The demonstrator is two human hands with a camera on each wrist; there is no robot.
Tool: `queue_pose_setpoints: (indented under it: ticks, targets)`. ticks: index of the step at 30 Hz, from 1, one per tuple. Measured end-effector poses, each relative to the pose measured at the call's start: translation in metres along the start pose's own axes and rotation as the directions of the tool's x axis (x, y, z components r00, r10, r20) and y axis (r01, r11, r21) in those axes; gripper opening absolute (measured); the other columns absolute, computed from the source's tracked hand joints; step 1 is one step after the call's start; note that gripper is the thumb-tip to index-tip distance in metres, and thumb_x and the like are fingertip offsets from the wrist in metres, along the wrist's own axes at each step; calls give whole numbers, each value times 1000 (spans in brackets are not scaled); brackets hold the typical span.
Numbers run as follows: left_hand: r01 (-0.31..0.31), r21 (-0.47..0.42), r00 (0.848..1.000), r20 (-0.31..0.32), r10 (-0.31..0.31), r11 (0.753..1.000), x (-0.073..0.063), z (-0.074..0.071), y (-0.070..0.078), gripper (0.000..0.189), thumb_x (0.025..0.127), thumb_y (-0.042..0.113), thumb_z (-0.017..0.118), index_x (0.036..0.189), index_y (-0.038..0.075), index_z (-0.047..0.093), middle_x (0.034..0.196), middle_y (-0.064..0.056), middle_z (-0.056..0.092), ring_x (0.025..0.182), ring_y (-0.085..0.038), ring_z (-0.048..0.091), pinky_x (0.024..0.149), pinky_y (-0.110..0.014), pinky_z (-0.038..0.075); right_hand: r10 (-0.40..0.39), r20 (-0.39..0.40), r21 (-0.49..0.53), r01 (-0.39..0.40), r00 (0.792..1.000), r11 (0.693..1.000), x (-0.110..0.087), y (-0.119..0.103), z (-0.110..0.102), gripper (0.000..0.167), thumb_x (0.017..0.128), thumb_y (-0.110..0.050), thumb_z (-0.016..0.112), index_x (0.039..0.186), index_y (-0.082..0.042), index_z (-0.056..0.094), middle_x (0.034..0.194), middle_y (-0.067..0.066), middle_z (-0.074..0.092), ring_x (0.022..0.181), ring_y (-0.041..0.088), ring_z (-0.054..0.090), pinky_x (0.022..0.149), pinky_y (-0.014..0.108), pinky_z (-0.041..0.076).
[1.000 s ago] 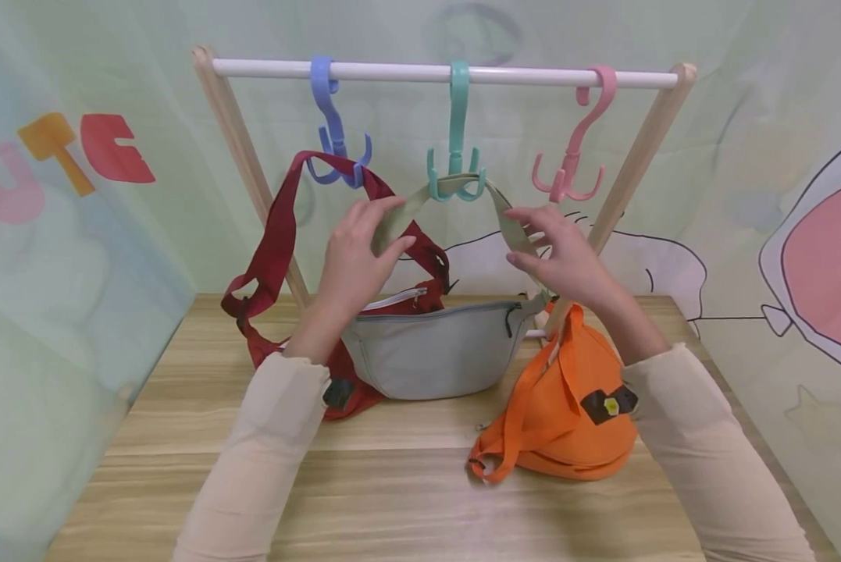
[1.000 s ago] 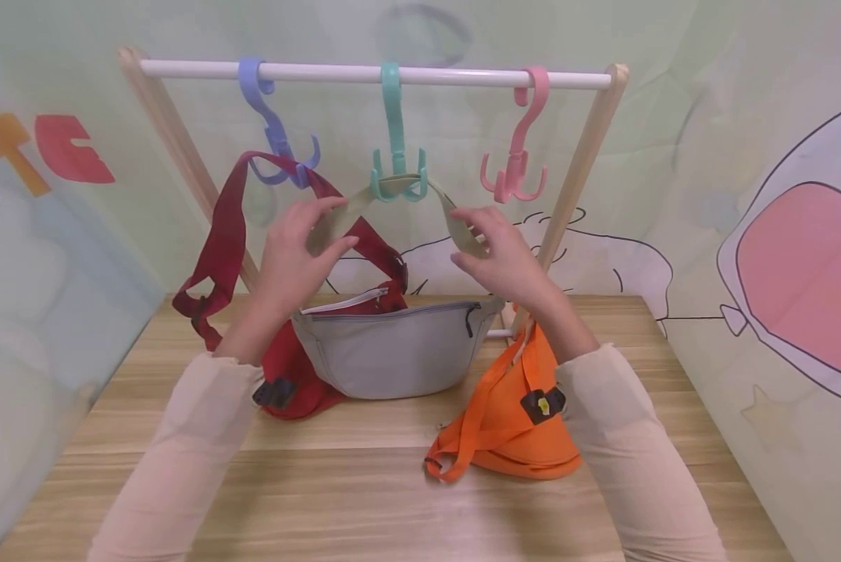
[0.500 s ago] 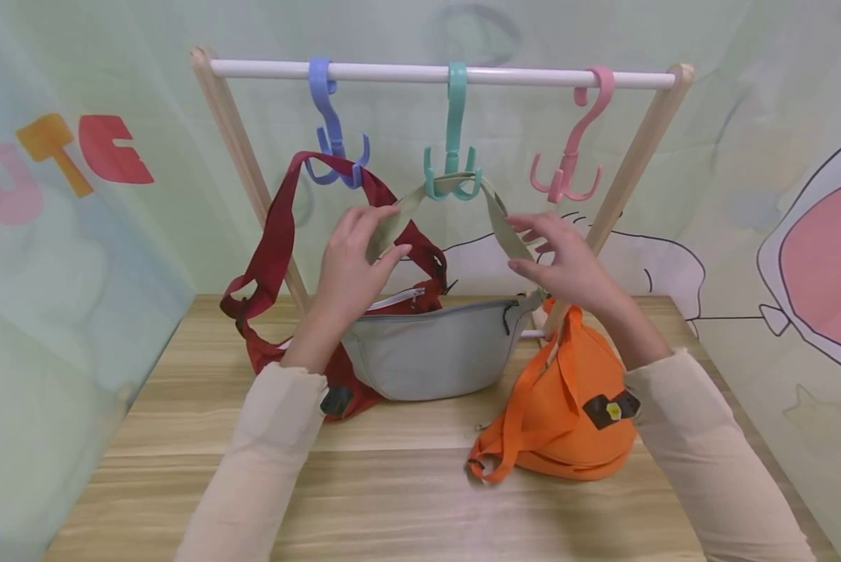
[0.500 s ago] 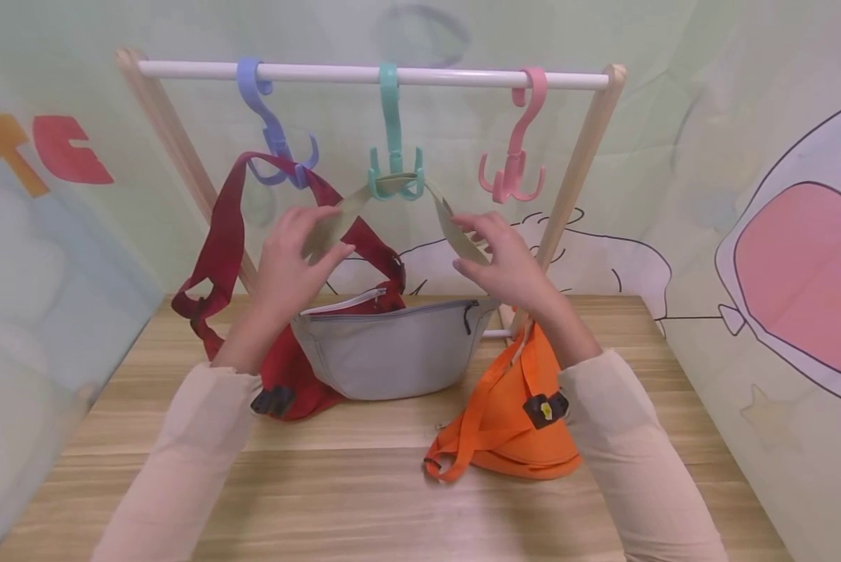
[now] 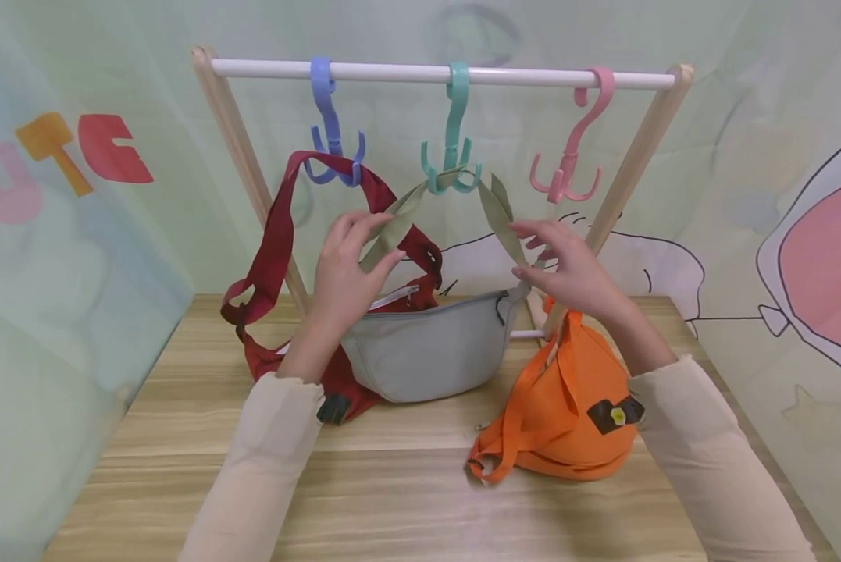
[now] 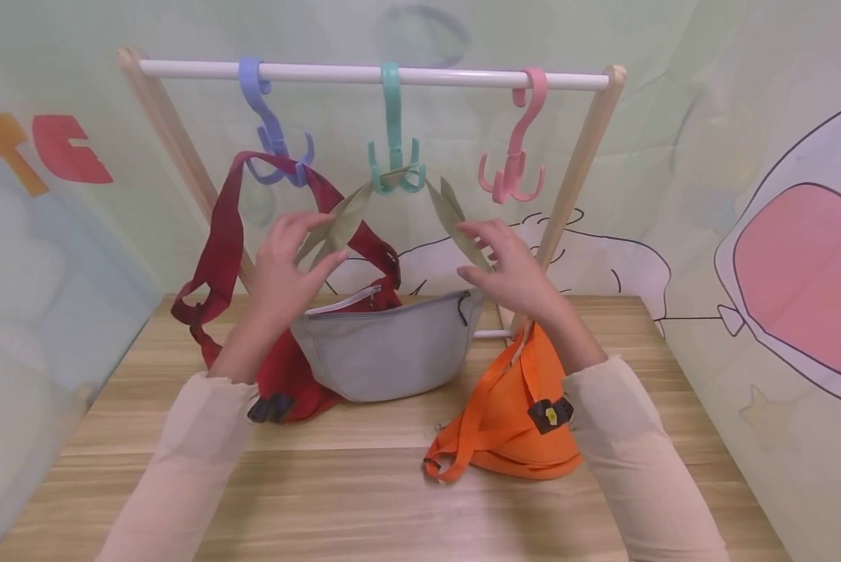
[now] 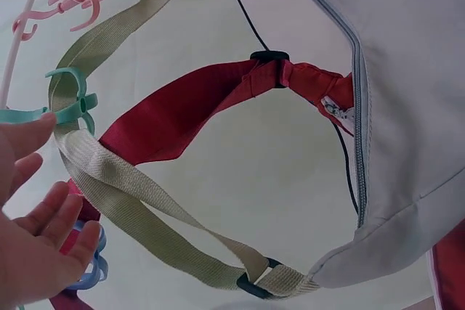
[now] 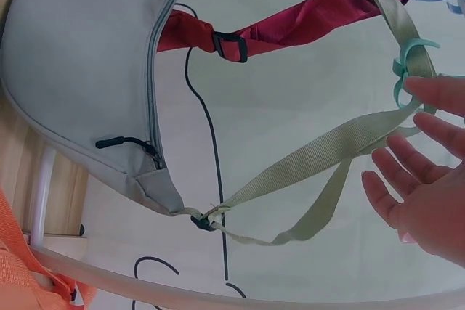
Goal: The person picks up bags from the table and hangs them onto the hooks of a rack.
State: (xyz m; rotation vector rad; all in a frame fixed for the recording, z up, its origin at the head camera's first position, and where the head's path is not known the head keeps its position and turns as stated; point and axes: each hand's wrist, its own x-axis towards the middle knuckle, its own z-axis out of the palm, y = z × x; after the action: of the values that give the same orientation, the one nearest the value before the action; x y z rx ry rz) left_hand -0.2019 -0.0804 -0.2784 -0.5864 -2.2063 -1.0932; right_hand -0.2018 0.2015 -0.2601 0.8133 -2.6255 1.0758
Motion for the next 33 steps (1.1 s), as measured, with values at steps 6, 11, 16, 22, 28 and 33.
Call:
queue_pose_setpoints:
  ticks: [6,11,16,22,28,33]
  targets:
    - [-6,6,1000,-16,6,1000,-4,-1,-1,40,80,13,71,116,3,59,113,-17,51,109,-28,45,90,-43,39,7,5,-7,-7,1000,1000,-3,2,0,51,82,-1,65,129,2,46,117,16,49,102,27,46,84,42,42]
    - [-9,6,999,-32,10,1000,-7,-1,-1,39,79,12,71,116,3,59,112,-17,51,108,-28,45,90,-43,38,11,13,5,-11,1000,1000,-4,3,0,52,82,-1,65,130,2,45,117,18,48,102,28,46,85,45,41]
    - [3,4,999,-33,-2,1000,-12,0,-1,39,79,10,71,115,2,59,109,-17,51,106,-29,46,89,-44,38,23,29,14,-24,999,1000,-6,5,0,52,82,-1,65,130,1,44,119,17,47,103,29,47,86,46,40]
    - [-11,2,999,-31,11,1000,-19,4,-3,38,78,10,72,113,2,60,107,-17,52,101,-28,48,86,-42,41,56,65,28,-58,996,998,-9,9,1,52,83,-1,64,131,0,44,118,18,47,104,29,47,88,48,39]
    - [-34,-19,999,-22,33,999,-26,10,-6,39,77,9,73,112,0,60,105,-18,52,96,-29,51,82,-41,44,66,93,47,-71,993,996,-13,14,3,50,82,1,63,129,2,45,118,20,47,105,30,46,88,48,39]
    - [-46,-33,999,-14,46,998,-30,14,-9,37,77,9,73,111,0,60,103,-18,52,91,-29,50,77,-40,43,76,112,54,-82,991,995,-17,16,4,51,82,0,63,129,3,44,117,19,48,106,31,45,88,46,38]
